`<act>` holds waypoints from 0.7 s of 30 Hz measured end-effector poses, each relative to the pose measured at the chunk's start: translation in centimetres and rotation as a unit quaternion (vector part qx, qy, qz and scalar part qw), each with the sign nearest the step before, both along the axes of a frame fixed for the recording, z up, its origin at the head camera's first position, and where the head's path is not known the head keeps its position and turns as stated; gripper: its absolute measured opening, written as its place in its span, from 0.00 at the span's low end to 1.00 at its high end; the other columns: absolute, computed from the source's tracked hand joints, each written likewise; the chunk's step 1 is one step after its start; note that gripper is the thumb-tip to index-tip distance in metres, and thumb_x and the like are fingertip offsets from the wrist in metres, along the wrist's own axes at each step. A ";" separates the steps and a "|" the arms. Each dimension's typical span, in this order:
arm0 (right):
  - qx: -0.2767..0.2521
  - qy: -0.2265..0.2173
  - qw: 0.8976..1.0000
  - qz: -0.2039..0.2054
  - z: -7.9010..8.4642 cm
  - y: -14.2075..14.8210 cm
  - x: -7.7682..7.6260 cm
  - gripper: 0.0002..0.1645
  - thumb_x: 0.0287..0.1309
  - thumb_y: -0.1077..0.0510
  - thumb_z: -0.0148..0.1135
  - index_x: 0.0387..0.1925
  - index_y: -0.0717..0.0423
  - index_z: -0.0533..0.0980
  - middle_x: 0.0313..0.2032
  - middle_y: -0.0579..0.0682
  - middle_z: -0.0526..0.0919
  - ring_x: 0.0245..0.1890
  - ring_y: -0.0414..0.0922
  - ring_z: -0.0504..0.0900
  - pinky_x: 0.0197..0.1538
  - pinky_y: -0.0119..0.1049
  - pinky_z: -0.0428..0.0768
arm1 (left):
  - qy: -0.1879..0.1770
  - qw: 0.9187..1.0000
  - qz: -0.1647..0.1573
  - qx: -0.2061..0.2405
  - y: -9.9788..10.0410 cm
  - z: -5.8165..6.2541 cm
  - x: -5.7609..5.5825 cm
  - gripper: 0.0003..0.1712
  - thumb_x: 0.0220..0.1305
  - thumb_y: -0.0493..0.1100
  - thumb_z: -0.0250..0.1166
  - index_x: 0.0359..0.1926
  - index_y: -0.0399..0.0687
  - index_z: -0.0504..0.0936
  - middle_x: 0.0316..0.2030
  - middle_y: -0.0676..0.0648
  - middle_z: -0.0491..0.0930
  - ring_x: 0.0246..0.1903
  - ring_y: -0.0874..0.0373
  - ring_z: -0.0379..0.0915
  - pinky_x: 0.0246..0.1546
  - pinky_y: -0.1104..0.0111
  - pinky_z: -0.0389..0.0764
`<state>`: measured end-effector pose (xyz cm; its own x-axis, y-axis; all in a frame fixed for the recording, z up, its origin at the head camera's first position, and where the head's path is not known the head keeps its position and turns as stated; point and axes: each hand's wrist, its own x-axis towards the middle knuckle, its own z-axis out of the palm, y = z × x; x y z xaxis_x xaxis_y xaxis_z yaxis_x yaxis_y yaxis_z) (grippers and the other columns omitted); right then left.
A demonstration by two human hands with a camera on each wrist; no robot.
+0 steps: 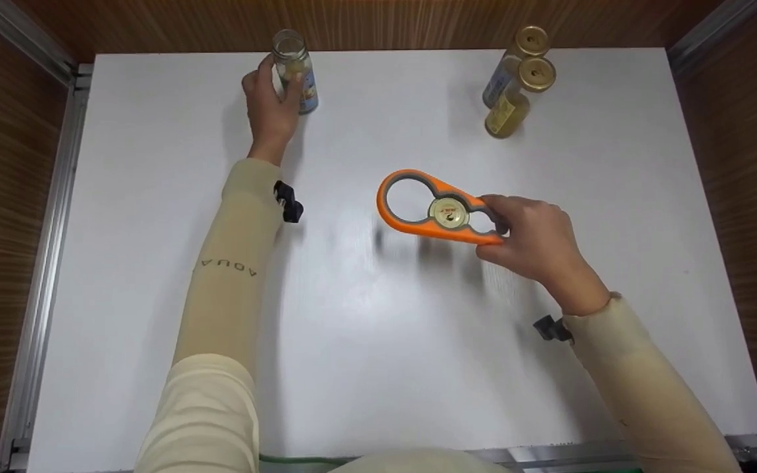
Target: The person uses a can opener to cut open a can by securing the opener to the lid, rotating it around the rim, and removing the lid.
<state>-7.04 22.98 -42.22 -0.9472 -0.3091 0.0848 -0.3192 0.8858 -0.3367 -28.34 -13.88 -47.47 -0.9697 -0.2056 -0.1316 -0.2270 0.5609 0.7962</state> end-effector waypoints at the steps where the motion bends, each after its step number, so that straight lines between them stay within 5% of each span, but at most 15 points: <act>1: -0.001 0.001 1.000 -0.001 0.0 0.0 0.0 0.24 0.32 0.55 0.66 0.41 0.43 0.78 0.19 0.39 0.71 0.18 0.41 0.65 0.20 0.37 0.62 | 0.011 1.000 -0.006 0.019 0.0 -0.1 0.0 0.37 0.69 0.62 0.50 0.74 0.62 0.50 0.67 0.51 0.57 0.66 0.65 0.54 0.61 0.80 0.57; 8: -0.002 -0.012 1.000 -0.006 0.2 0.0 0.1 0.27 0.33 0.54 0.69 0.44 0.44 0.80 0.21 0.40 0.73 0.20 0.41 0.67 0.21 0.37 0.63 | 0.022 0.989 -0.002 0.144 0.0 0.4 -0.1 0.36 0.71 0.54 0.52 0.74 0.60 0.47 0.69 0.53 0.59 0.66 0.68 0.55 0.59 0.84 0.57; 14: 0.000 -0.019 1.000 -0.012 0.0 0.1 0.3 0.29 0.34 0.53 0.70 0.47 0.45 0.80 0.22 0.40 0.74 0.21 0.42 0.68 0.23 0.37 0.65 | 0.004 0.987 0.014 0.158 0.0 0.7 -0.5 0.36 0.72 0.54 0.49 0.75 0.63 0.45 0.70 0.55 0.56 0.67 0.69 0.52 0.60 0.85 0.54; 21: 0.006 -0.023 0.999 -0.022 0.0 0.5 0.2 0.30 0.35 0.53 0.69 0.48 0.46 0.80 0.22 0.43 0.76 0.22 0.42 0.68 0.24 0.38 0.65 | 0.011 0.989 -0.006 0.145 0.2 0.2 -0.7 0.39 0.72 0.54 0.49 0.76 0.59 0.41 0.72 0.55 0.52 0.68 0.72 0.45 0.62 0.86 0.49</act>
